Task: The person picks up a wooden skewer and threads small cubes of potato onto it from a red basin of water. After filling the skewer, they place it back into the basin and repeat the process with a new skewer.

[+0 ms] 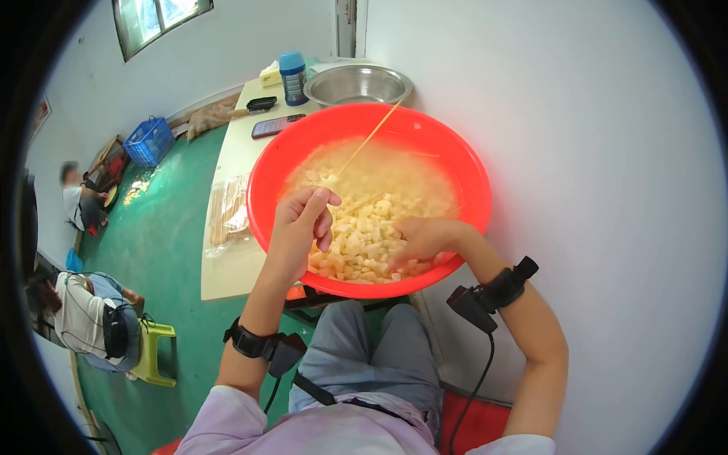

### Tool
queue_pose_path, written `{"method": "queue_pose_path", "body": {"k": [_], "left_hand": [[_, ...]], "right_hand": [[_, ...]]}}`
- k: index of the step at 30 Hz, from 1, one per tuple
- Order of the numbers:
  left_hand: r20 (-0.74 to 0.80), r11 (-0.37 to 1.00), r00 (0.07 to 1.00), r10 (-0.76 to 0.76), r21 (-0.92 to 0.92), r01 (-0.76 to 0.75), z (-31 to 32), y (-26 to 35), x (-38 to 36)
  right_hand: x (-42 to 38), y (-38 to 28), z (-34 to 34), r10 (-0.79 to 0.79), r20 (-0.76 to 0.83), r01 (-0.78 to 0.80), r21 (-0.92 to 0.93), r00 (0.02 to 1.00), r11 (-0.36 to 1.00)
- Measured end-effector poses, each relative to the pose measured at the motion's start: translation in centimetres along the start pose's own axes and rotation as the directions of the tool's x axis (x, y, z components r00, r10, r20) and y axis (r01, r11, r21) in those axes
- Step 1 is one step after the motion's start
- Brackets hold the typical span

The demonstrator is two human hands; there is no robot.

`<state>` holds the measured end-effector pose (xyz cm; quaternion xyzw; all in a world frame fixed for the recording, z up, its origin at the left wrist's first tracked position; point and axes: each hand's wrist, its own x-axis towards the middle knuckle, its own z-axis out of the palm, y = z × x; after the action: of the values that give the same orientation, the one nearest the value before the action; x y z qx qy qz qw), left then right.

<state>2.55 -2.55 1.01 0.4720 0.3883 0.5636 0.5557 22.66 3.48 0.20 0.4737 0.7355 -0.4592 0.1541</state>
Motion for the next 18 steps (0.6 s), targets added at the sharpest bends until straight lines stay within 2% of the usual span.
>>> {"method": "queue_pose_path", "body": {"k": [2,5,11,18], "left_hand": [[-0.005,1.0,1.0,0.001,-0.006,-0.001,0.0,0.0,0.0],[-0.014,1.0,1.0,0.006,-0.007,-0.006,-0.1,-0.1,0.0],[-0.026,1.0,0.999,0.024,-0.017,-0.024,-0.3,-0.1,0.0],[-0.045,0.999,0.998,0.034,-0.012,-0.035,-0.4,-0.2,0.0]], "right_hand": [[-0.8,-1.1,-0.2,-0.016,0.0,0.016,0.107,1.0,0.994],[-1.5,-2.4,0.1,-0.23,-0.155,0.265,0.273,0.961,0.925],[-1.3,-4.4,-0.6,-0.281,-0.263,0.37,0.413,0.923,0.832],[-1.2,-4.3,-0.1,-0.316,-0.422,0.453,0.279,0.85,0.847]]}}
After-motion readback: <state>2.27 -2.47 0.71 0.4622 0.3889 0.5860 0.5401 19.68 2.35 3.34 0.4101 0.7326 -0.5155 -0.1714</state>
